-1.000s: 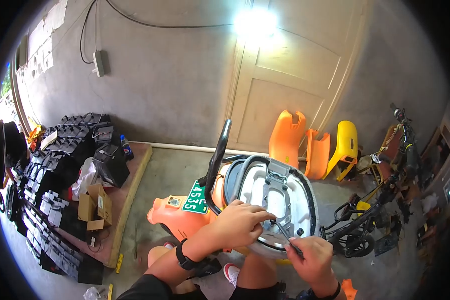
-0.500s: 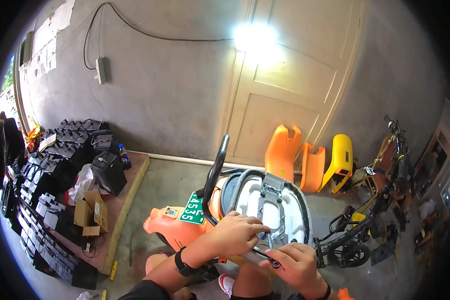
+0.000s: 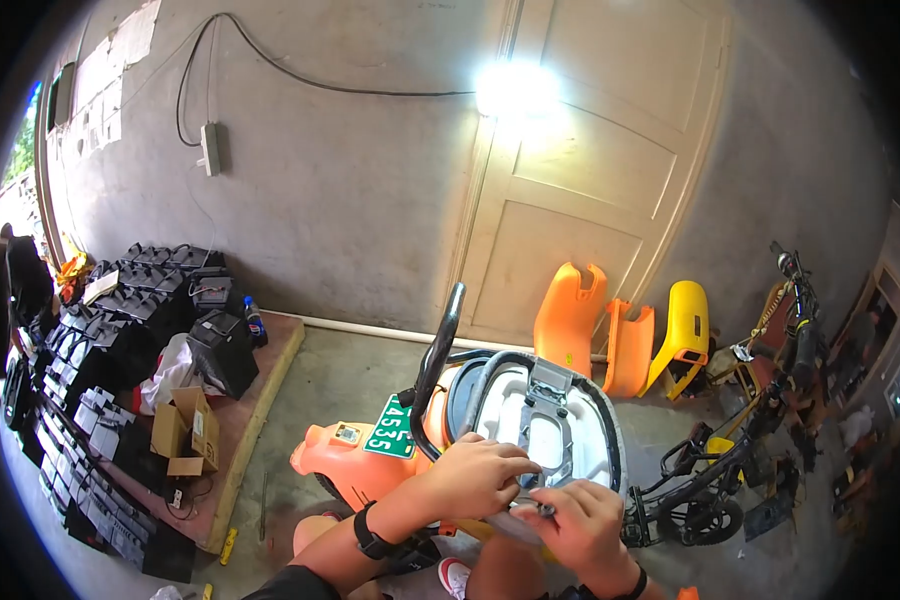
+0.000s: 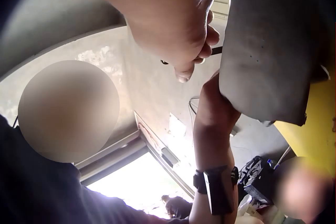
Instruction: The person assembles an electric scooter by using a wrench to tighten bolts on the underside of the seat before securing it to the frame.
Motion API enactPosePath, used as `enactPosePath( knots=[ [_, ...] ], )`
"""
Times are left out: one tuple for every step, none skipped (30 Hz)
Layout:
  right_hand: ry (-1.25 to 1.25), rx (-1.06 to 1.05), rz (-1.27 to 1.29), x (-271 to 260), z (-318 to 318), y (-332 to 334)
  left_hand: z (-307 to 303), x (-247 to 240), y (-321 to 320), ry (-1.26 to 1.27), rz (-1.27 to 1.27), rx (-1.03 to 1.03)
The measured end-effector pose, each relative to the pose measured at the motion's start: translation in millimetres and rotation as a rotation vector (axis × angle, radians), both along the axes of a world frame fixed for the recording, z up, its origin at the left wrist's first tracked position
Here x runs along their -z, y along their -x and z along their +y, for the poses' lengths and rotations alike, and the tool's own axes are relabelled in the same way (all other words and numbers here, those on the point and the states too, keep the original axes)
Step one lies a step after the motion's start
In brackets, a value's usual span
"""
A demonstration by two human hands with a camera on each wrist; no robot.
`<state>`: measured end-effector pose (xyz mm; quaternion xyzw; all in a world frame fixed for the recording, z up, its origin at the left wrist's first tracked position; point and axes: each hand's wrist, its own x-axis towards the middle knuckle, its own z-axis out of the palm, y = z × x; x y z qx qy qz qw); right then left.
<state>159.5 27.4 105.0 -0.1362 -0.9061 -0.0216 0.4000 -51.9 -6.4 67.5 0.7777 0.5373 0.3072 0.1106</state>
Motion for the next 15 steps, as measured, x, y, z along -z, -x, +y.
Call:
enactPosePath(
  knots=[
    [-0.029, -0.015, -0.024, 2, -1, 0, 0, -2, 0, 0.0, -0.001, -0.002],
    [-0.028, -0.016, -0.026, 2, -3, 3, -1, -4, 0, 0.011, 0.003, -0.003],
    [-0.047, -0.041, -0.055, 2, -6, 6, -1, -4, 0, 0.023, 0.008, -0.004],
    [-0.066, -0.066, -0.084, 2, -7, 7, -1, -3, 0, 0.024, 0.006, -0.003],
    [-0.066, -0.064, -0.084, 3, -7, 6, 0, -1, 0, 0.017, 0.004, -0.001],
    [-0.085, -0.068, -0.14, 4, -8, 4, 1, 0, 0, 0.008, 0.003, 0.0],
    [-0.105, -0.072, -0.195, 6, -8, 2, 2, 1, -1, 0.006, 0.004, 0.001],
    [-0.107, -0.071, -0.193, 8, -7, -1, 2, 1, -1, 0.007, 0.002, -0.001],
    [-0.124, -0.1, -0.198, 12, -5, -4, 2, 1, -1, 0.007, -0.001, -0.005],
    [-0.14, -0.132, -0.203, 15, -4, -7, 1, 0, -1, 0.005, 0.001, -0.008],
    [-0.143, -0.135, -0.202, 17, -5, -9, 0, -2, -1, 0.013, -0.009, -0.001],
    [-0.142, -0.126, -0.196, 18, -7, -12, 0, -3, 0, 0.02, -0.02, 0.005],
    [-0.142, -0.117, -0.192, 18, -8, -15, 0, -2, 0, 0.018, -0.021, 0.0],
    [-0.143, -0.12, -0.193, 18, -9, -18, 0, -1, -1, -0.005, -0.025, -0.002],
    [-0.131, -0.115, -0.188, 17, -9, -22, 0, 0, -1, -0.026, -0.028, -0.002]
  ],
)
